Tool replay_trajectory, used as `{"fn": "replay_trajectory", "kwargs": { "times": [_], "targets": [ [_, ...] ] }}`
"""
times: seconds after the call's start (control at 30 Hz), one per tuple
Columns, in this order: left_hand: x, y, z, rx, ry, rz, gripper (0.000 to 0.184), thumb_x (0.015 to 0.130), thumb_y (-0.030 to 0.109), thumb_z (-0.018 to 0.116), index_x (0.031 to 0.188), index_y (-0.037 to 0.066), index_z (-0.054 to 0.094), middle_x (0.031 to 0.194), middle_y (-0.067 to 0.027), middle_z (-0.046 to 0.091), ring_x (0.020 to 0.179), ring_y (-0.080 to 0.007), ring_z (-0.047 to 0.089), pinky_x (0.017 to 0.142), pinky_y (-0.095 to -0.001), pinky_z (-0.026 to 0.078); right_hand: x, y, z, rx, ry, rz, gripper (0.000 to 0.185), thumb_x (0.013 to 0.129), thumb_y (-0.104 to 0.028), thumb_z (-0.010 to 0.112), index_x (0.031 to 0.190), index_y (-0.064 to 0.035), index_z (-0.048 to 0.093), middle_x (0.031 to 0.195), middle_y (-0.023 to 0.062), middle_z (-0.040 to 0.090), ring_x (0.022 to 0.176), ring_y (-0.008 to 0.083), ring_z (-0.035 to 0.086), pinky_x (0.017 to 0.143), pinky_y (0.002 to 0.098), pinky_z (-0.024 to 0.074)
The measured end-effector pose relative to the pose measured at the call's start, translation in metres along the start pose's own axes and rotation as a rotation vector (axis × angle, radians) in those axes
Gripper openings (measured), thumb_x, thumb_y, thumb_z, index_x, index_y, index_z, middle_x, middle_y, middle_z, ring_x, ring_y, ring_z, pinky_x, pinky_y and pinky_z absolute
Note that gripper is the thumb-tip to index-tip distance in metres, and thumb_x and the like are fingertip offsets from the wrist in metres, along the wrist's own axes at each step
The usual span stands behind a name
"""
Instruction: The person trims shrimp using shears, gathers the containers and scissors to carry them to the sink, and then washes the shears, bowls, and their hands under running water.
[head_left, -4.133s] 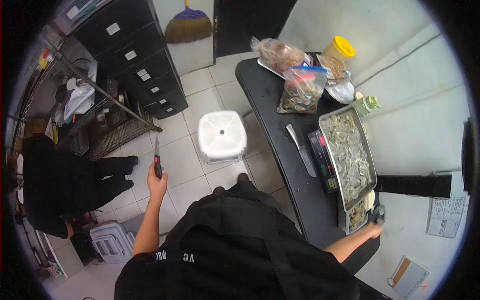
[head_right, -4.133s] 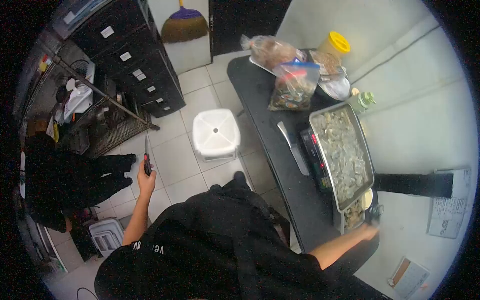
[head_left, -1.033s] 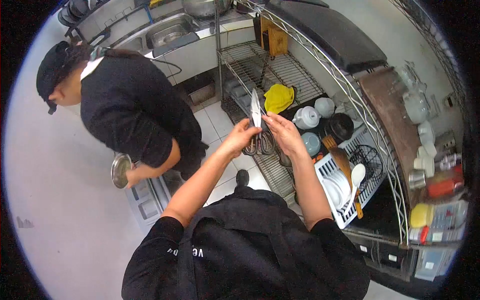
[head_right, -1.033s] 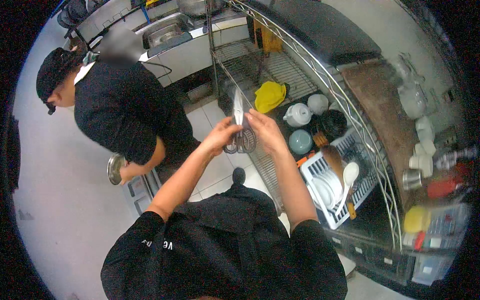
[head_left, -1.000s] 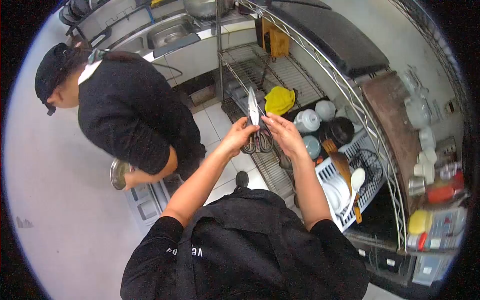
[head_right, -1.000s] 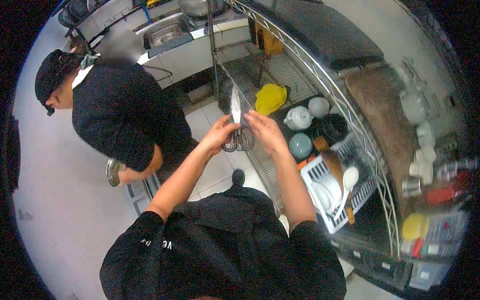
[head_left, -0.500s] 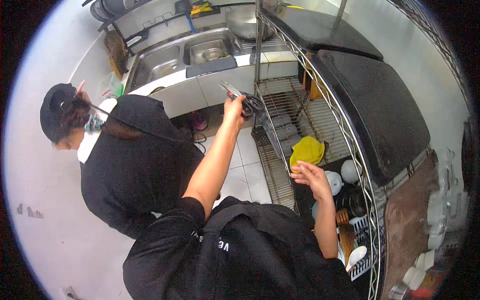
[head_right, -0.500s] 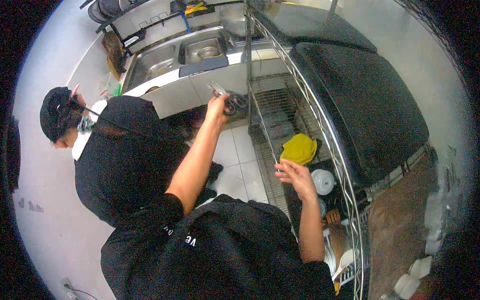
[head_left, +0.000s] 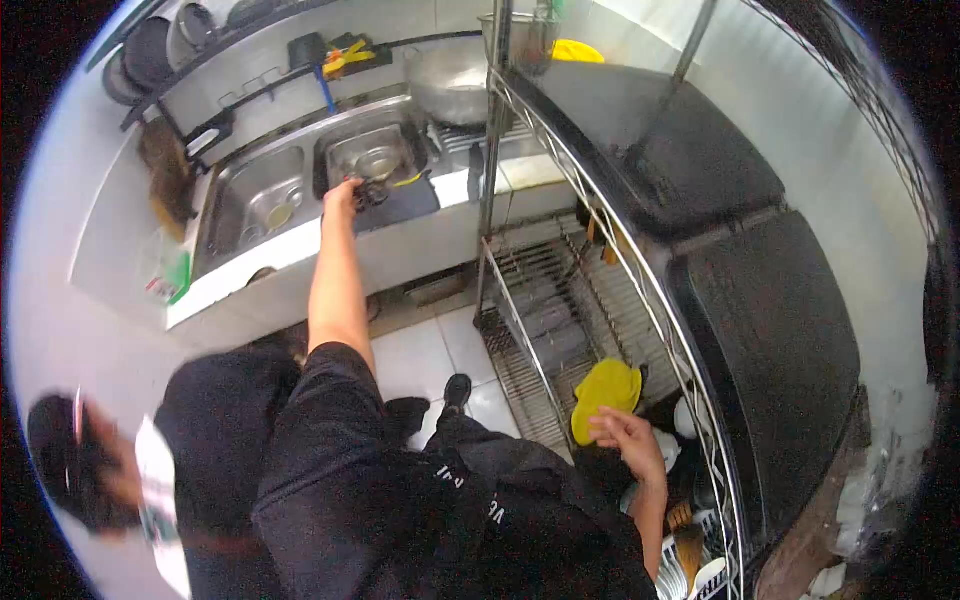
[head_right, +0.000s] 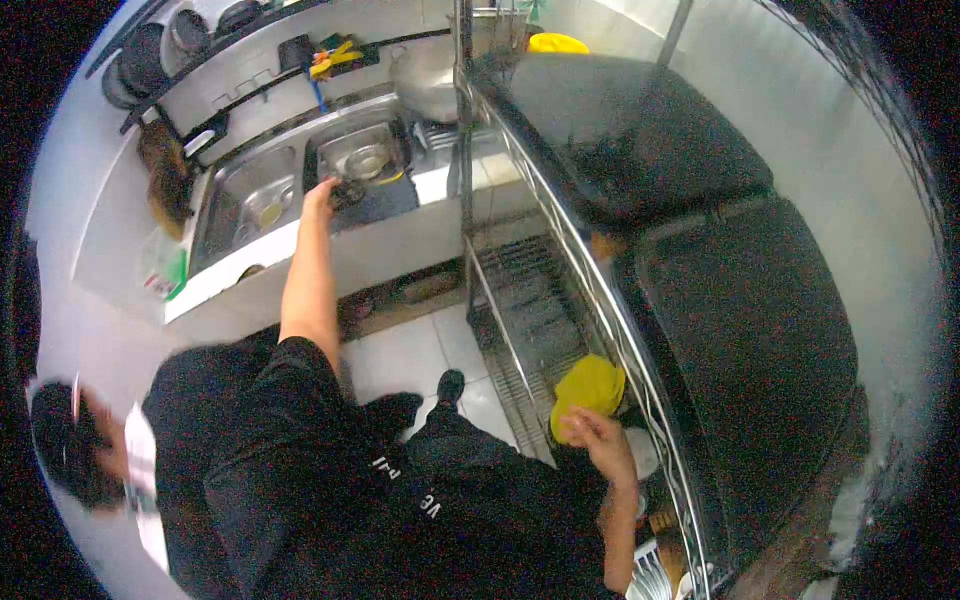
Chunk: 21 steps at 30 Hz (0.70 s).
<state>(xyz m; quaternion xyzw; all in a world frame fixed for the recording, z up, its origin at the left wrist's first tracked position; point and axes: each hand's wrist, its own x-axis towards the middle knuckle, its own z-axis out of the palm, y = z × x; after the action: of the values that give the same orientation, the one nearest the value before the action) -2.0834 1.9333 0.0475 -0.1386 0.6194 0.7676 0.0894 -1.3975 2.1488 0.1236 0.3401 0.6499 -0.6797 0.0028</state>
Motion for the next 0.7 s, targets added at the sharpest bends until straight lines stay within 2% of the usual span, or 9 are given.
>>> {"fn": "replay_trajectory", "kwargs": {
  "times": [0.1,0.17,0.3,0.43,0.47,0.57,0.6,0.67,0.7],
  "targets": [
    [0.037,0.009,0.004,0.254,0.116,-0.013,0.02,0.06,0.01,0.077,0.07,0.002,0.062,0.06,-0.0052,0.052,0.047,-0.016,0.042,0.045,-0.0336,0.034,0.045,-0.026,0.018,-0.013,0.029,0.078,0.036,0.091,-0.021,0.053,0.12,-0.0003,0.051,0.107,0.0107,0.063,0.089,0.0166,0.063,0.077,0.0278,0.0505],
    [0.134,-0.03,-0.002,0.223,0.126,-0.111,0.021,0.06,0.01,0.077,0.071,0.0,0.062,0.062,-0.0063,0.054,0.049,-0.0172,0.045,0.046,-0.034,0.036,0.069,-0.061,0.041,-0.15,-0.014,0.156,0.038,0.091,-0.023,0.054,0.122,-0.0016,0.051,0.109,0.0097,0.062,0.093,0.0158,0.061,0.082,0.0275,0.048],
    [0.148,-0.019,0.031,0.223,0.12,-0.173,0.022,0.064,0.008,0.077,0.079,-0.002,0.064,0.075,-0.0074,0.061,0.058,-0.0187,0.052,0.051,-0.0359,0.04,0.116,-0.087,0.053,-0.373,-0.063,0.171,0.04,0.09,-0.026,0.056,0.122,-0.0014,0.051,0.113,0.0106,0.06,0.099,0.0162,0.058,0.088,0.0287,0.0447],
    [0.215,-0.043,0.049,0.684,0.099,-0.18,0.034,0.069,0.014,0.074,0.096,-0.004,0.063,0.09,-0.0127,0.065,0.079,-0.0217,0.062,0.069,-0.0362,0.047,0.147,-0.089,0.056,-0.512,-0.026,0.224,0.043,0.088,-0.029,0.058,0.12,-0.0016,0.053,0.113,0.0128,0.061,0.104,0.0208,0.058,0.09,0.0303,0.0438],
    [0.237,-0.063,0.045,0.715,0.08,-0.024,0.042,0.07,0.019,0.073,0.105,-0.002,0.061,0.097,-0.0149,0.065,0.089,-0.022,0.061,0.077,-0.0338,0.046,0.154,-0.088,0.057,-0.501,-0.025,0.237,0.043,0.088,-0.029,0.058,0.12,-0.0016,0.053,0.113,0.0128,0.061,0.104,0.0208,0.058,0.09,0.0303,0.0438],
    [0.262,-0.087,0.043,0.564,-0.013,0.256,0.048,0.07,0.025,0.072,0.109,0.001,0.06,0.104,-0.0168,0.063,0.095,-0.0263,0.06,0.082,-0.036,0.045,0.166,-0.089,0.062,-0.474,-0.041,0.285,0.044,0.087,-0.032,0.057,0.12,-0.0022,0.053,0.113,0.013,0.061,0.105,0.0224,0.057,0.09,0.031,0.0434],
    [0.257,-0.084,0.05,0.57,-0.018,0.251,0.048,0.07,0.025,0.072,0.109,0.001,0.06,0.104,-0.0168,0.063,0.095,-0.0263,0.06,0.082,-0.036,0.045,0.171,-0.092,0.063,-0.484,-0.04,0.297,0.045,0.087,-0.033,0.057,0.12,-0.0023,0.053,0.113,0.013,0.061,0.105,0.0225,0.058,0.09,0.0312,0.0433],
    [0.23,-0.066,0.074,1.334,0.305,0.702,0.048,0.073,0.029,0.068,0.112,0.003,0.059,0.11,-0.0187,0.06,0.103,-0.0319,0.056,0.089,-0.0398,0.042,0.182,-0.099,0.066,-0.492,-0.045,0.309,0.045,0.087,-0.034,0.057,0.119,-0.0023,0.054,0.113,0.013,0.061,0.105,0.0226,0.058,0.09,0.0315,0.0431],
    [0.202,-0.053,0.091,1.294,0.178,0.732,0.05,0.074,0.032,0.066,0.114,0.003,0.057,0.112,-0.0195,0.058,0.106,-0.0332,0.053,0.091,-0.0408,0.04,0.187,-0.103,0.067,-0.555,-0.051,0.266,0.045,0.087,-0.034,0.057,0.12,-0.0022,0.053,0.113,0.0134,0.06,0.105,0.0229,0.058,0.09,0.0315,0.0431]
  ]
}}
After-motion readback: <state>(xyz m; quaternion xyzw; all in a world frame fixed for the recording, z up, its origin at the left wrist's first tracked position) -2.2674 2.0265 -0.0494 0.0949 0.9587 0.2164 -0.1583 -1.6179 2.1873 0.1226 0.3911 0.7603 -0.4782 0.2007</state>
